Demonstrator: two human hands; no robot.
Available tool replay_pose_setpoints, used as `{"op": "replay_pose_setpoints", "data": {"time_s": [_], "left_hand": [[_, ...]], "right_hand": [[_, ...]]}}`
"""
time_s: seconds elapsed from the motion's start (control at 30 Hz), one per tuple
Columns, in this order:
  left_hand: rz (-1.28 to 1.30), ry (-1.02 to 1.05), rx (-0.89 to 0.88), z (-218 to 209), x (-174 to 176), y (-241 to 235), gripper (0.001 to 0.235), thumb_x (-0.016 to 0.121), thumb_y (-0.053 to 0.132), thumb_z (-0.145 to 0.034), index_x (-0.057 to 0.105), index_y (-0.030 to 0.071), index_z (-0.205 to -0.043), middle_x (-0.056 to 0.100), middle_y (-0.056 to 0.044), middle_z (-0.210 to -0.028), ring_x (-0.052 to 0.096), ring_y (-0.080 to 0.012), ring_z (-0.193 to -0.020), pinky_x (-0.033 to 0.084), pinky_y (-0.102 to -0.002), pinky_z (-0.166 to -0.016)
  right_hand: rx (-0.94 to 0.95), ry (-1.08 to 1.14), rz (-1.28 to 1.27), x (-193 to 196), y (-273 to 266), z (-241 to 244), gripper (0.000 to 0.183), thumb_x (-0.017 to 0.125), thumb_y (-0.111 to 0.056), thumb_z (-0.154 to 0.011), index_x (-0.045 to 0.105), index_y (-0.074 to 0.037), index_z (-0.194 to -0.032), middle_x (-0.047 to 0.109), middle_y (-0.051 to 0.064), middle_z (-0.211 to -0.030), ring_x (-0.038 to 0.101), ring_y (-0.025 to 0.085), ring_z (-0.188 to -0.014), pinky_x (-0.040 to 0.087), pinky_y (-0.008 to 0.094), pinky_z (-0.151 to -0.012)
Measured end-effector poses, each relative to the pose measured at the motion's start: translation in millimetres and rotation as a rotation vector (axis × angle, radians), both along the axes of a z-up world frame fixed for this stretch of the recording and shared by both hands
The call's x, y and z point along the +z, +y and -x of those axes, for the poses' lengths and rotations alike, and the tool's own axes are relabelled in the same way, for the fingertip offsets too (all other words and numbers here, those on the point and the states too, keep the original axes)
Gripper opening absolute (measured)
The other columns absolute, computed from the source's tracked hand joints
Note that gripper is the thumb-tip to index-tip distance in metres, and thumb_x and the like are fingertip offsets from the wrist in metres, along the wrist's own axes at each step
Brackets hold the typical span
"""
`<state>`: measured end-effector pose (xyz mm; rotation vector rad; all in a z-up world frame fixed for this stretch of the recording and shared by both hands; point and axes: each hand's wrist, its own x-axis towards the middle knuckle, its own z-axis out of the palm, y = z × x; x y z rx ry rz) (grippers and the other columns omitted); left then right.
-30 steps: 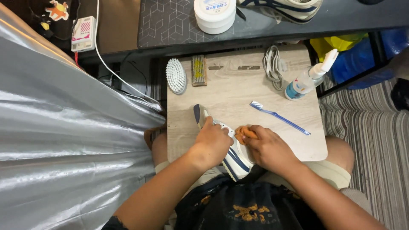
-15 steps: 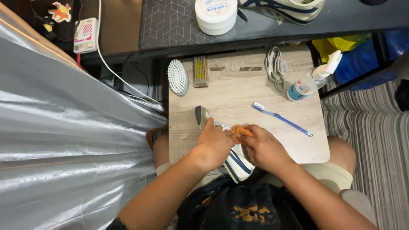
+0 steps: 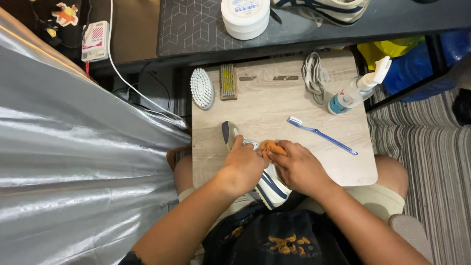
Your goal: The person scrubs a white and blue sneaker with a toothbrush, wipes it with an orange cloth, applies a spray cleaner, and continues scrubbing the shoe surface.
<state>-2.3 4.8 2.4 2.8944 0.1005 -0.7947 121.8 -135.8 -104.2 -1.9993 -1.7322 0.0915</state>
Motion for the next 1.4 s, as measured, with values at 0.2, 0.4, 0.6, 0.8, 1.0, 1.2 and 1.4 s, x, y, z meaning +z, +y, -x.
{"op": "replay_pose_setpoints", "data": {"time_s": [0.2, 0.4, 0.6, 0.8, 1.0, 1.2, 1.4], "left_hand": [[0.008, -0.032, -0.008, -1.1, -14.6, 1.6, 0.033, 0.066, -0.006, -0.081, 0.079, 0.012, -0.106, 0.075, -0.017, -0.108, 0.064, -0.0343, -0.091, 0.028, -0.065, -0.093], [0.015, -0.075, -0.007, 3.5, -9.7, 2.6, 0.031, 0.066, -0.005, -0.083, 0.080, 0.012, -0.104, 0.074, -0.018, -0.109, 0.065, -0.0350, -0.091, 0.029, -0.063, -0.091], [-0.031, -0.058, -0.034, 3.5, -14.2, 4.1, 0.031, 0.063, -0.002, -0.086, 0.079, 0.015, -0.106, 0.074, -0.016, -0.112, 0.065, -0.0335, -0.094, 0.030, -0.062, -0.091], [-0.034, 0.041, -0.008, -3.0, -2.7, -2.6, 0.036, 0.061, -0.003, -0.086, 0.078, 0.016, -0.111, 0.074, -0.014, -0.115, 0.063, -0.0339, -0.098, 0.027, -0.064, -0.094], [-0.021, -0.009, 0.007, -1.9, -7.6, -0.1, 0.034, 0.065, -0.004, -0.082, 0.079, 0.014, -0.107, 0.074, -0.016, -0.108, 0.063, -0.0345, -0.094, 0.027, -0.065, -0.093], [-0.020, -0.003, 0.002, 0.7, -2.7, -0.4, 0.032, 0.064, -0.004, -0.084, 0.079, 0.014, -0.105, 0.074, -0.015, -0.106, 0.062, -0.0332, -0.096, 0.027, -0.059, -0.094], [-0.034, -0.034, -0.008, 0.1, -8.9, -1.2, 0.032, 0.066, -0.004, -0.082, 0.079, 0.014, -0.105, 0.074, -0.014, -0.106, 0.063, -0.0323, -0.093, 0.028, -0.061, -0.093]], "right_hand": [[-0.048, 0.059, 0.065, -15.3, -30.0, -4.3, 0.015, 0.066, -0.026, -0.092, 0.077, -0.021, -0.101, 0.061, 0.003, -0.130, 0.068, 0.032, -0.102, 0.054, 0.038, -0.082], [-0.128, 0.293, 0.099, 16.6, -18.4, -13.1, 0.024, 0.064, -0.029, -0.094, 0.077, -0.022, -0.113, 0.063, 0.004, -0.129, 0.071, 0.035, -0.101, 0.057, 0.040, -0.078], [-0.066, 0.042, 0.050, -1.1, 4.2, 3.2, 0.021, 0.067, -0.032, -0.091, 0.078, -0.022, -0.106, 0.062, 0.005, -0.125, 0.068, 0.034, -0.100, 0.054, 0.043, -0.079], [-0.026, -0.008, 0.079, -7.2, -19.1, 1.7, 0.021, 0.064, -0.032, -0.092, 0.076, -0.025, -0.108, 0.060, 0.003, -0.126, 0.070, 0.032, -0.097, 0.056, 0.040, -0.078], [-0.030, 0.155, 0.093, -0.4, -21.7, -8.2, 0.022, 0.065, -0.029, -0.093, 0.078, -0.021, -0.109, 0.062, 0.007, -0.125, 0.070, 0.038, -0.100, 0.058, 0.041, -0.079], [-0.037, -0.016, 0.018, -8.1, 10.4, 5.2, 0.020, 0.064, -0.034, -0.093, 0.077, -0.024, -0.105, 0.060, 0.004, -0.124, 0.069, 0.034, -0.096, 0.054, 0.042, -0.077], [-0.081, -0.015, 0.070, -6.0, -16.4, 5.6, 0.020, 0.063, -0.032, -0.093, 0.076, -0.022, -0.105, 0.060, 0.004, -0.126, 0.069, 0.034, -0.097, 0.055, 0.040, -0.078]]}}
